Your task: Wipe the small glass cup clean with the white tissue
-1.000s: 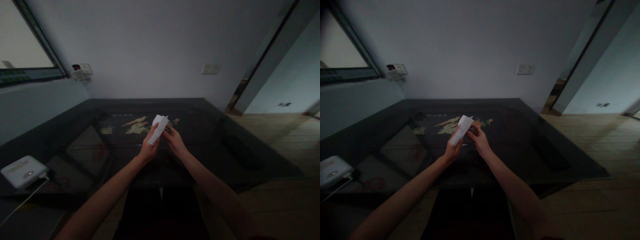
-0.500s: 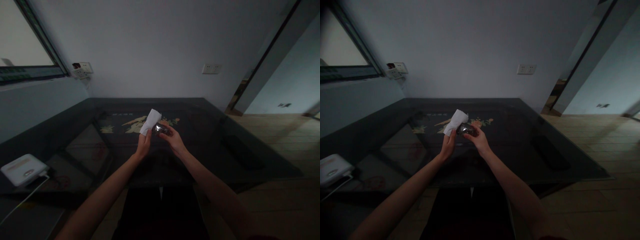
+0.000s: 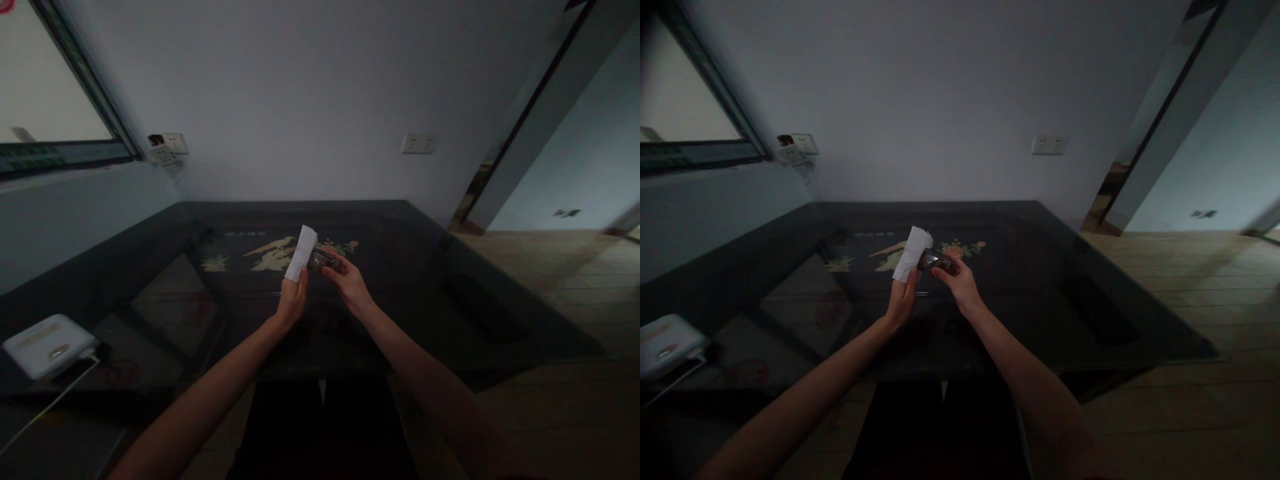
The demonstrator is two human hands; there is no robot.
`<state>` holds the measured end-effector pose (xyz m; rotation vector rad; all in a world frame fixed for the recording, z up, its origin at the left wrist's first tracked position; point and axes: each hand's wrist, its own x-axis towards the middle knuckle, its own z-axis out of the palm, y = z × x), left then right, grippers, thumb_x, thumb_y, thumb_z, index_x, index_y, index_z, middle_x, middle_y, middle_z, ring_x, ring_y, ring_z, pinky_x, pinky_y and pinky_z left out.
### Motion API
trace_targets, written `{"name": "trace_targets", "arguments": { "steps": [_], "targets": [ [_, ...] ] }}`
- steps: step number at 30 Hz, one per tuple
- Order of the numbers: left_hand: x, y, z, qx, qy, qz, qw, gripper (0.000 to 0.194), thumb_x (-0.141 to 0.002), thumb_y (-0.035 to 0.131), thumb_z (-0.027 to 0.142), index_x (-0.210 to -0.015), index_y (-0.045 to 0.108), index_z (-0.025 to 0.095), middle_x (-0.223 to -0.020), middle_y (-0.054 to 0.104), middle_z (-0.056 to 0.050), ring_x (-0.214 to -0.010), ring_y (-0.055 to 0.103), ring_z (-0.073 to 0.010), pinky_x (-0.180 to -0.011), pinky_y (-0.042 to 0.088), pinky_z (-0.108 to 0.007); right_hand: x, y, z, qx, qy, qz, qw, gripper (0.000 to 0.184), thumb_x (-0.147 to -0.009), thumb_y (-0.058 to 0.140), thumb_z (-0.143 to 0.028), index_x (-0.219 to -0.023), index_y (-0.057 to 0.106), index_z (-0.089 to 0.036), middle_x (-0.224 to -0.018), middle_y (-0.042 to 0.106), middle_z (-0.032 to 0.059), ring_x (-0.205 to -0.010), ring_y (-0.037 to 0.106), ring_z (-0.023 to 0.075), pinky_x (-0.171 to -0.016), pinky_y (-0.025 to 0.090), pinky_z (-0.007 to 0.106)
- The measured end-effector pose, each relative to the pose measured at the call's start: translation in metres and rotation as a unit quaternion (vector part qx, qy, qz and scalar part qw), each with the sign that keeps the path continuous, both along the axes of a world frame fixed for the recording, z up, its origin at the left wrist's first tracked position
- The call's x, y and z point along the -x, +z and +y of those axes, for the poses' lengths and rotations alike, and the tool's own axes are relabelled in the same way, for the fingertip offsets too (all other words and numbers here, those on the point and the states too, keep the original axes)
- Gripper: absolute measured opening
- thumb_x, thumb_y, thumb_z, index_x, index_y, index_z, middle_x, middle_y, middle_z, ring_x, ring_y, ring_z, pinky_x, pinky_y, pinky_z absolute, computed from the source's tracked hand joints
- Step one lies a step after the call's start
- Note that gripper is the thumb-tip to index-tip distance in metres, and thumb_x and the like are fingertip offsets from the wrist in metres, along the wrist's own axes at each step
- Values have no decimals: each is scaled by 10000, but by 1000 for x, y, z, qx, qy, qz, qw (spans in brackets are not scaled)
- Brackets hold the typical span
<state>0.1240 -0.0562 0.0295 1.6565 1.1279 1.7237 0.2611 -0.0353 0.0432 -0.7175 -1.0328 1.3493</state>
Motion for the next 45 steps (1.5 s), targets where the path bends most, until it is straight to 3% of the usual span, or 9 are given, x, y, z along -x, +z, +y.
{"name": "trace_targets", "arguments": {
  "steps": [8, 19, 27, 31, 38, 45],
  "targets": [
    [-4, -7, -4, -63, -46, 109, 991, 534, -915, 405, 449, -1377, 421, 181, -1326, 546, -116, -1346, 376, -218, -1145, 261, -368, -1, 6, -2, -4, 47, 60, 997, 488, -538, 832, -337, -979, 662, -217, -1000, 698, 27, -971, 631, 200, -969, 448, 369],
    [-8, -2, -3, -69, -20, 96, 993, 503, -935, 367, 443, -1356, 446, 181, -1377, 504, -101, -1357, 357, -207, -1158, 235, -351, 1, 3, -3, -6, 102, 79, 992, 504, -575, 812, -421, -1008, 647, -223, -1055, 684, 41, -1003, 627, 203, -929, 476, 344],
    [-1, 10, -3, -76, 35, 16, 996, 511, -919, 368, 510, -1248, 559, 168, -1315, 561, -101, -1328, 403, -220, -1144, 265, -347, -3, 8, -4, -23, 172, 58, 983, 415, -650, 779, -347, -1031, 661, -235, -1078, 687, 29, -1035, 630, 197, -1005, 439, 372],
    [1, 9, -1, -50, 36, -56, 996, 485, -904, 415, 511, -1239, 563, 193, -1329, 549, -75, -1358, 355, -214, -1152, 247, -351, -4, 4, -2, -14, 143, 44, 989, 474, -631, 794, -312, -1076, 654, -229, -1068, 690, 37, -987, 649, 202, -981, 460, 389],
    [-1, -7, 11, 32, -27, -219, 975, 491, -879, 484, 496, -1256, 524, 184, -1341, 535, -85, -1290, 452, -226, -1115, 313, -371, -1, -4, -2, 8, 93, 30, 995, 457, -560, 832, -362, -958, 687, -188, -969, 701, 38, -874, 662, 203, -868, 526, 369],
    [-2, -12, 11, 43, -28, -197, 979, 498, -880, 475, 504, -1279, 507, 207, -1367, 515, -60, -1304, 434, -211, -1116, 309, -350, -1, -1, -6, 11, 109, 72, 991, 526, -571, 827, -365, -1040, 612, -262, -1046, 666, 16, -974, 636, 215, -794, 567, 406]
  ]
}}
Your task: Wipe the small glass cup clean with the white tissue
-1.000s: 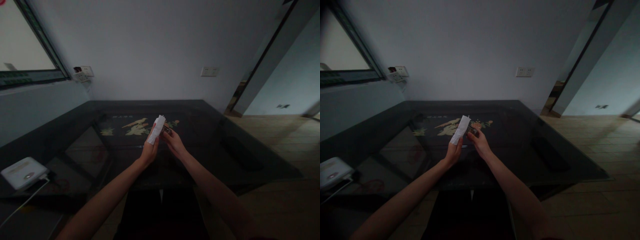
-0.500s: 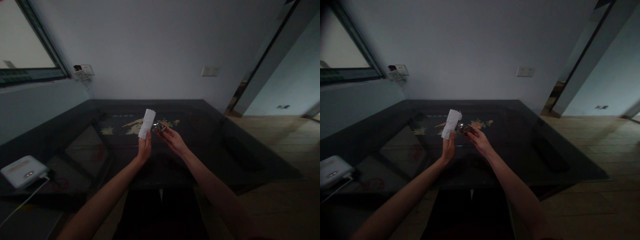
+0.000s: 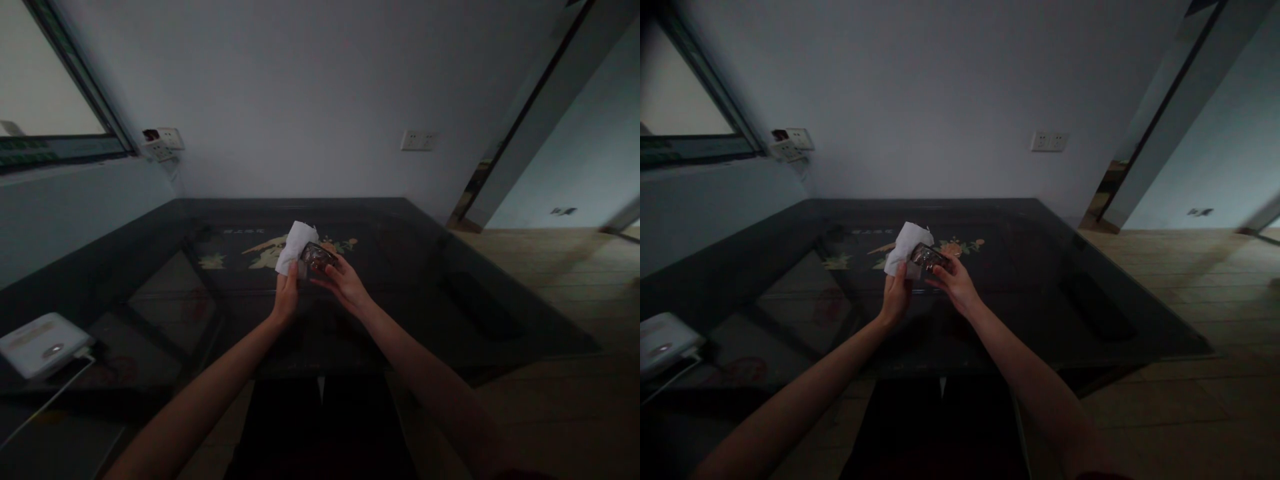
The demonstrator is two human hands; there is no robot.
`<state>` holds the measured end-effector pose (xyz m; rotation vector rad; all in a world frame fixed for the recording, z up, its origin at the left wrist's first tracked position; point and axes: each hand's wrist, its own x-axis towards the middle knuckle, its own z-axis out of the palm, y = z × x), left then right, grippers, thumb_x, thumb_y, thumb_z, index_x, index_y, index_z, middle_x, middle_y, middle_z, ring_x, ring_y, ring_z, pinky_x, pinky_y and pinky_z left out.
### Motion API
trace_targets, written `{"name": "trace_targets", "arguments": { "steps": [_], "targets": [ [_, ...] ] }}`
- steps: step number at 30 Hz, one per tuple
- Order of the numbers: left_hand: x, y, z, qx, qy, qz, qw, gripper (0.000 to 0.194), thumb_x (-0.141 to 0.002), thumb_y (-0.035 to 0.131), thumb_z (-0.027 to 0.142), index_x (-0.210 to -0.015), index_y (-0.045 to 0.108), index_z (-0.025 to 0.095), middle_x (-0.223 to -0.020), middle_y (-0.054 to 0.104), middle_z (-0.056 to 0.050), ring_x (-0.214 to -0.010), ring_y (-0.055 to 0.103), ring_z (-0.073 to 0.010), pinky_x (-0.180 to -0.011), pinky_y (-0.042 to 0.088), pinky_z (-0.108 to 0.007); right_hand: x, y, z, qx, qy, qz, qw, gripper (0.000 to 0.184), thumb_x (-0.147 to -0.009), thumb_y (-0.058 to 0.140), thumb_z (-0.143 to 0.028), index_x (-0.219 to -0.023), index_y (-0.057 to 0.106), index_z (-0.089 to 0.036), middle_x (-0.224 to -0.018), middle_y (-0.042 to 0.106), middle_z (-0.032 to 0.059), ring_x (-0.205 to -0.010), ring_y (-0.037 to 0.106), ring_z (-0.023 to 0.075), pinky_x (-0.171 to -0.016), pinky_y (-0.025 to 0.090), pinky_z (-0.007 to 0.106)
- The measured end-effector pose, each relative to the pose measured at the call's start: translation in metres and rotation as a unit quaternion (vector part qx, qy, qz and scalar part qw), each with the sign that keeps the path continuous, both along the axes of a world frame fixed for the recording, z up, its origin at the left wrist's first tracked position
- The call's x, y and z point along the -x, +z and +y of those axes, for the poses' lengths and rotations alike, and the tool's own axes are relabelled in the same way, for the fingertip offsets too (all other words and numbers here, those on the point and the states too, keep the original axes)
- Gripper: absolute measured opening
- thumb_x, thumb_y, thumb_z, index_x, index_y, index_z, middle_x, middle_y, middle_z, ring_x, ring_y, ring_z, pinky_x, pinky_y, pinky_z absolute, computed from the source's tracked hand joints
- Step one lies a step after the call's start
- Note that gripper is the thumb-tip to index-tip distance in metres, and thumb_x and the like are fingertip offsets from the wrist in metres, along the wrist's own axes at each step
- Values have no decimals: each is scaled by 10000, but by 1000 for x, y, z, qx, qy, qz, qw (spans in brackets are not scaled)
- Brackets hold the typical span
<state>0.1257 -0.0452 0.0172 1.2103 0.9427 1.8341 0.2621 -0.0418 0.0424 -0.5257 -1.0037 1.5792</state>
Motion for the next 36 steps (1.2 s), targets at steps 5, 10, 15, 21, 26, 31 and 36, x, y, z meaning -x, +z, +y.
{"name": "trace_targets", "arguments": {
  "steps": [5, 10, 15, 21, 26, 31, 36],
  "targets": [
    [-3, 8, -11, -14, 36, 95, 995, 522, -886, 455, 522, -1295, 504, 202, -1397, 484, -66, -1362, 348, -224, -1157, 233, -357, 2, 1, 1, 1, -8, 27, 1000, 491, -560, 840, -321, -991, 619, -240, -1031, 676, 9, -936, 646, 180, -854, 540, 365],
    [-6, 7, -16, -80, 37, 210, 974, 526, -918, 373, 507, -1343, 458, 209, -1410, 470, -67, -1397, 276, -197, -1175, 202, -352, 1, 0, 3, 9, -1, 30, 1000, 475, -570, 833, -354, -987, 641, -234, -1022, 689, 15, -940, 648, 181, -872, 519, 340],
    [-8, 0, -17, -113, 28, 265, 957, 519, -934, 356, 458, -1400, 378, 232, -1455, 412, -62, -1393, 285, -194, -1181, 184, -372, 1, 1, 2, 10, 13, 33, 999, 424, -597, 815, -387, -954, 661, -219, -976, 702, 29, -965, 647, 203, -904, 500, 375],
    [-3, 7, -11, -143, 24, 298, 944, 524, -917, 409, 450, -1384, 412, 210, -1489, 354, -76, -1396, 276, -220, -1180, 162, -370, 1, 4, 3, -15, -38, 6, 999, 535, -555, 832, -350, -1043, 647, -233, -1045, 688, 28, -987, 637, 210, -964, 465, 398],
    [4, 15, -7, -81, 34, 209, 974, 499, -865, 495, 499, -1224, 578, 163, -1357, 522, -110, -1345, 374, -248, -1160, 222, -370, 2, 2, 3, -27, -92, -76, 993, 552, -517, 844, -296, -1033, 658, -226, -1020, 701, 31, -995, 634, 210, -991, 441, 398],
    [6, 18, -2, -24, 22, 96, 995, 435, -855, 529, 483, -1156, 614, 181, -1258, 605, -67, -1299, 438, -233, -1141, 274, -359, 2, 3, 1, -37, -81, -90, 992, 547, -516, 842, -288, -1030, 664, -228, -1038, 701, 33, -997, 633, 210, -973, 450, 389],
    [4, 9, 5, 40, -1, 29, 999, 443, -868, 505, 485, -1181, 593, 183, -1203, 637, -65, -1244, 499, -248, -1095, 348, -418, 1, 3, 0, -21, -68, -72, 995, 543, -533, 841, -305, -1037, 660, -220, -1022, 703, 32, -963, 641, 201, -981, 444, 394]
  ]
}}
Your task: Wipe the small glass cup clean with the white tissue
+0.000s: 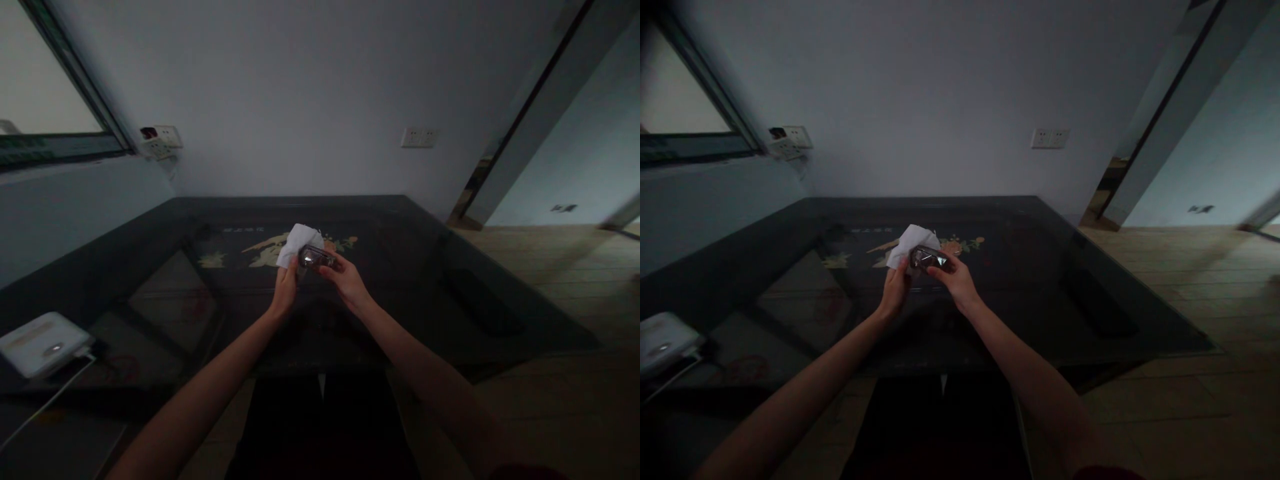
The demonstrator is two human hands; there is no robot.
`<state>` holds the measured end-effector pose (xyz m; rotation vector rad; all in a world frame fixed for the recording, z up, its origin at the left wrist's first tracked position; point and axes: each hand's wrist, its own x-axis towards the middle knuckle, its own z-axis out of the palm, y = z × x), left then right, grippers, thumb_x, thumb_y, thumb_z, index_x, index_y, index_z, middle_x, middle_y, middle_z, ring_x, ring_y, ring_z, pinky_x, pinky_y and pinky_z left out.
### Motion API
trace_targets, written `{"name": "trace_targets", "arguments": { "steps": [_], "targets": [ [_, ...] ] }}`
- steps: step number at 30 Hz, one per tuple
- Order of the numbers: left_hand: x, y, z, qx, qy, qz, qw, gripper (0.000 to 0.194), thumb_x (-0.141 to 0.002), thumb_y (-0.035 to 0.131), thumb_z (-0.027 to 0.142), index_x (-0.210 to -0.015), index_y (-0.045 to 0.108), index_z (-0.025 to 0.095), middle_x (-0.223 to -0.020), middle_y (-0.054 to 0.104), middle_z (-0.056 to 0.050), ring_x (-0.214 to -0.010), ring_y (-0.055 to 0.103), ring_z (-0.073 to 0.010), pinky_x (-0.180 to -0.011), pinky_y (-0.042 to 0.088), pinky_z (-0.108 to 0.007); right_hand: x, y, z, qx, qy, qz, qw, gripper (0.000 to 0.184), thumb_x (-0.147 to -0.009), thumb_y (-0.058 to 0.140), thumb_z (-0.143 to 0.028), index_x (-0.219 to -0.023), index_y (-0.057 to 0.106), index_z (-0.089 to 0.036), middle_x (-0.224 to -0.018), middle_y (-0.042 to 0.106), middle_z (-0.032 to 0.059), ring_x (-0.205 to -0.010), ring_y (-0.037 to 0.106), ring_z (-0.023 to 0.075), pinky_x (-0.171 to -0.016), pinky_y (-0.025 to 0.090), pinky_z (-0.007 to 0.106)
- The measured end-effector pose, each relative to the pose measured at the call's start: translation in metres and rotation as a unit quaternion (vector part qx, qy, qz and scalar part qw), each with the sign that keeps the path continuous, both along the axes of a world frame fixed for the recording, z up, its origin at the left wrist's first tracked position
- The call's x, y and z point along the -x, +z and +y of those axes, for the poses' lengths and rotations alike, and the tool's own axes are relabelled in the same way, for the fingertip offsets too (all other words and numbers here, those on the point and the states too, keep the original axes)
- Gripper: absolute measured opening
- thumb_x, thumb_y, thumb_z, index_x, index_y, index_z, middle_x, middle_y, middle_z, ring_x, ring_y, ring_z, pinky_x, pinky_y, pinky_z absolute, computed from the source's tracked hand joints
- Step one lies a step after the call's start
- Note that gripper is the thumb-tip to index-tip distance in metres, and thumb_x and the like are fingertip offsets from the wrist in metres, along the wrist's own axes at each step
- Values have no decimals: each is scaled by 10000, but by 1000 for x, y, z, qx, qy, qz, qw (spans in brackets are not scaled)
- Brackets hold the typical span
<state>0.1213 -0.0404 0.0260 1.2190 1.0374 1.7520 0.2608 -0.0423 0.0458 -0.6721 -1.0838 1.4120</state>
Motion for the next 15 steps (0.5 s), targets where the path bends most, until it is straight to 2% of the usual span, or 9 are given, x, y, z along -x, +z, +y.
{"name": "trace_targets", "arguments": {
  "steps": [3, 6, 9, 12, 15],
  "targets": [
    [-3, -2, -6, -11, 10, 2, 1000, 485, -870, 500, 494, -1251, 545, 197, -1328, 553, -66, -1296, 444, -238, -1128, 296, -404, 0, 0, 0, 8, 2, 15, 1000, 549, -527, 843, -339, -1028, 660, -207, -1018, 702, 38, -957, 643, 204, -968, 454, 393],
    [-7, 1, -17, -41, 26, 46, 998, 499, -876, 489, 499, -1277, 529, 206, -1395, 490, -55, -1352, 364, -224, -1160, 230, -365, -1, 2, 2, 2, 6, 34, 999, 525, -541, 832, -384, -1005, 664, -204, -1044, 697, 49, -963, 645, 211, -940, 473, 382],
    [-10, 1, -23, -81, 13, 109, 991, 484, -882, 466, 505, -1254, 558, 209, -1374, 513, -54, -1368, 338, -218, -1167, 214, -344, -3, 3, 3, 9, 7, 49, 999, 493, -554, 821, -423, -971, 664, -213, -1021, 705, 48, -940, 657, 216, -922, 485, 384],
    [-11, -1, -24, -97, -12, 156, 983, 468, -885, 463, 487, -1237, 573, 199, -1307, 571, -77, -1326, 406, -227, -1165, 212, -370, -4, 3, 4, 14, 6, 62, 998, 454, -559, 818, -432, -925, 670, -209, -970, 714, 40, -913, 666, 214, -929, 483, 385],
    [-11, 0, -25, -110, -22, 175, 978, 467, -874, 497, 452, -1275, 543, 218, -1344, 540, -75, -1343, 380, -223, -1171, 181, -368, -4, 3, 4, 7, -1, 52, 999, 451, -557, 816, -435, -922, 669, -216, -972, 714, 36, -924, 661, 221, -923, 489, 389]
  ]
}}
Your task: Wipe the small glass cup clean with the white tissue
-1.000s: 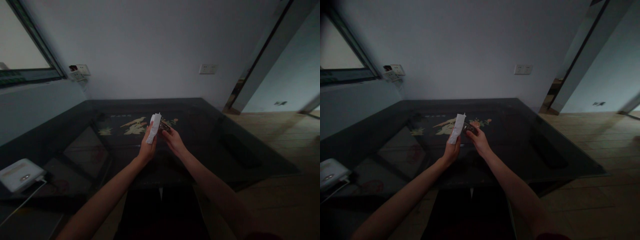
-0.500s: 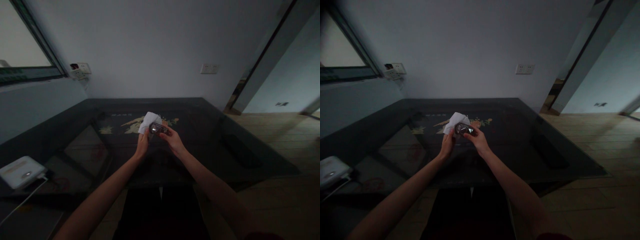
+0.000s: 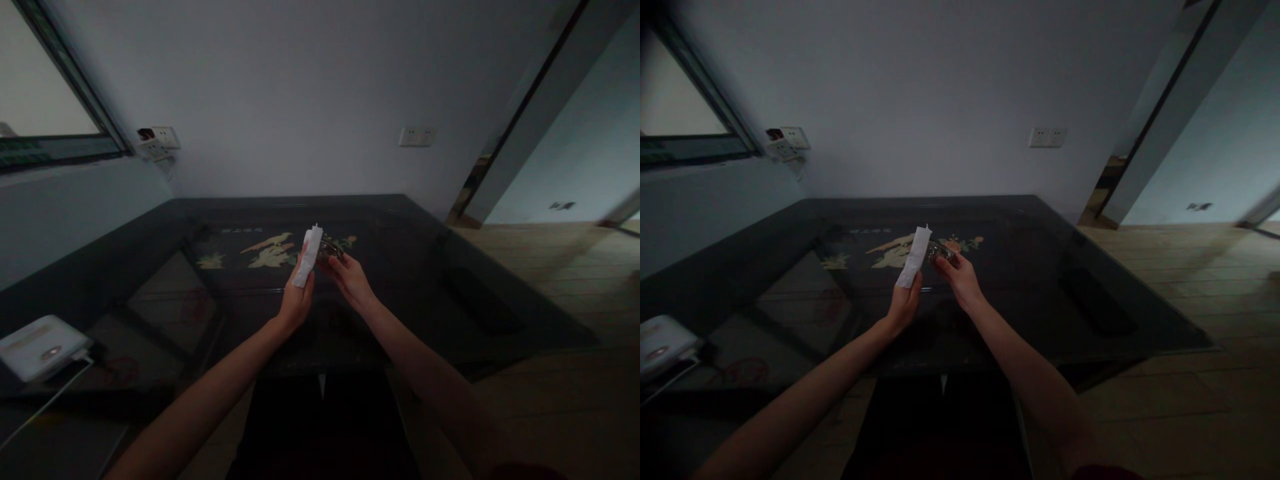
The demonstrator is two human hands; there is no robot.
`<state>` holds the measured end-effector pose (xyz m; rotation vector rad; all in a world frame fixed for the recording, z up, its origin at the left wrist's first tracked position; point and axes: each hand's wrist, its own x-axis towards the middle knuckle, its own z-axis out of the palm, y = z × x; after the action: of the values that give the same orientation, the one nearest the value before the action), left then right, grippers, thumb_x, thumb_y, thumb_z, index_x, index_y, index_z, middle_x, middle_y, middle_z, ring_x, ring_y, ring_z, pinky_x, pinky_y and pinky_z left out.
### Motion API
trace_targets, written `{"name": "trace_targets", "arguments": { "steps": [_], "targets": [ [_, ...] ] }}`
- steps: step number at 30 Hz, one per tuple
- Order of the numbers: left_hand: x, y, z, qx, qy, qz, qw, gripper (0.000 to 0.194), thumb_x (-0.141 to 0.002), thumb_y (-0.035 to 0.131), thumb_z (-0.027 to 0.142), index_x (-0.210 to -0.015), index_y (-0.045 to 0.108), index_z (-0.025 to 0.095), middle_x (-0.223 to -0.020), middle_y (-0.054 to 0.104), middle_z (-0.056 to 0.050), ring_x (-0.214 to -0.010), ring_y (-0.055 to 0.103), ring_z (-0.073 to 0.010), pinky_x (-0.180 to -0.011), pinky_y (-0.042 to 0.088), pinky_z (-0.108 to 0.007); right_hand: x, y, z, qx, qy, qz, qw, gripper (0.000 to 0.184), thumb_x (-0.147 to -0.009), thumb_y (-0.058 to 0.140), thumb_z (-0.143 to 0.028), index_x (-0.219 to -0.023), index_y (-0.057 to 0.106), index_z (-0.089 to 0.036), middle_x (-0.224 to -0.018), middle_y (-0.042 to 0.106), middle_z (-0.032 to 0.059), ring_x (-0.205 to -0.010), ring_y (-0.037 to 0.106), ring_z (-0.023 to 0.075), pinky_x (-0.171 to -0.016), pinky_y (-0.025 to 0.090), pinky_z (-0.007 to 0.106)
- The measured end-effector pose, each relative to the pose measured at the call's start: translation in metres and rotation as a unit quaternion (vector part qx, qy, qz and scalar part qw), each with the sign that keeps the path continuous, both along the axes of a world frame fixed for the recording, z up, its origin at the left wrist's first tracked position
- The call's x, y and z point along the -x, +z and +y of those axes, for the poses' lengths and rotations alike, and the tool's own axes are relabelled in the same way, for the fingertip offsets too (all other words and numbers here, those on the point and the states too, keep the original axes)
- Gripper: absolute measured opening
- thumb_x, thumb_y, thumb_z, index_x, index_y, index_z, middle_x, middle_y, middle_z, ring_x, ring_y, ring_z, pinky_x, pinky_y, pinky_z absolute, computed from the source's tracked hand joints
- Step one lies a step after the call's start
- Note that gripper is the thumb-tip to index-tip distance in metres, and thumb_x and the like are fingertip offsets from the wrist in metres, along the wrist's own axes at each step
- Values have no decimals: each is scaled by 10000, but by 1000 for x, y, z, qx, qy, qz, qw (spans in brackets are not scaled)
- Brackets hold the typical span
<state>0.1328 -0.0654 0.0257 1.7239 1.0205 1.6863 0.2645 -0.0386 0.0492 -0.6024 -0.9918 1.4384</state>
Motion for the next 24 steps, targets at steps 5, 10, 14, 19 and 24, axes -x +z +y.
{"name": "trace_targets", "arguments": {
  "steps": [5, 10, 14, 19, 24],
  "targets": [
    [2, 8, -3, -57, -6, 61, 996, 481, -885, 481, 404, -1335, 481, 232, -1456, 411, -66, -1397, 274, -217, -1181, 119, -378, 1, -1, -1, -13, -24, -38, 999, 538, -538, 821, -407, -1018, 651, -232, -1060, 692, 39, -1005, 629, 231, -924, 489, 389],
    [4, 10, 1, -53, 11, 67, 996, 489, -891, 473, 417, -1331, 484, 204, -1405, 475, -88, -1356, 359, -229, -1162, 210, -376, 0, -2, 1, -17, -53, -74, 996, 551, -524, 832, -320, -1032, 643, -222, -1010, 702, 35, -986, 638, 221, -967, 459, 406],
    [4, 15, 2, -13, 29, -7, 999, 432, -868, 507, 449, -1189, 601, 176, -1251, 607, -99, -1297, 441, -239, -1135, 271, -363, 1, -2, 0, -23, -52, -101, 993, 543, -508, 840, -288, -1013, 650, -228, -989, 710, 29, -986, 642, 222, -978, 450, 412],
    [8, 23, 5, 19, 52, -84, 995, 385, -868, 508, 444, -1108, 639, 173, -1208, 631, -76, -1283, 454, -230, -1127, 281, -348, 0, -3, -1, -31, -21, -102, 994, 561, -489, 854, -288, -1011, 656, -239, -988, 713, 26, -979, 649, 231, -952, 468, 410],
    [11, 19, 11, 74, 48, -135, 987, 385, -886, 493, 439, -1140, 619, 178, -1191, 639, -59, -1226, 512, -229, -1091, 344, -349, 0, -1, -2, -38, -9, -95, 995, 567, -491, 854, -300, -1020, 660, -242, -1024, 703, 28, -997, 637, 232, -946, 472, 402]
  ]
}}
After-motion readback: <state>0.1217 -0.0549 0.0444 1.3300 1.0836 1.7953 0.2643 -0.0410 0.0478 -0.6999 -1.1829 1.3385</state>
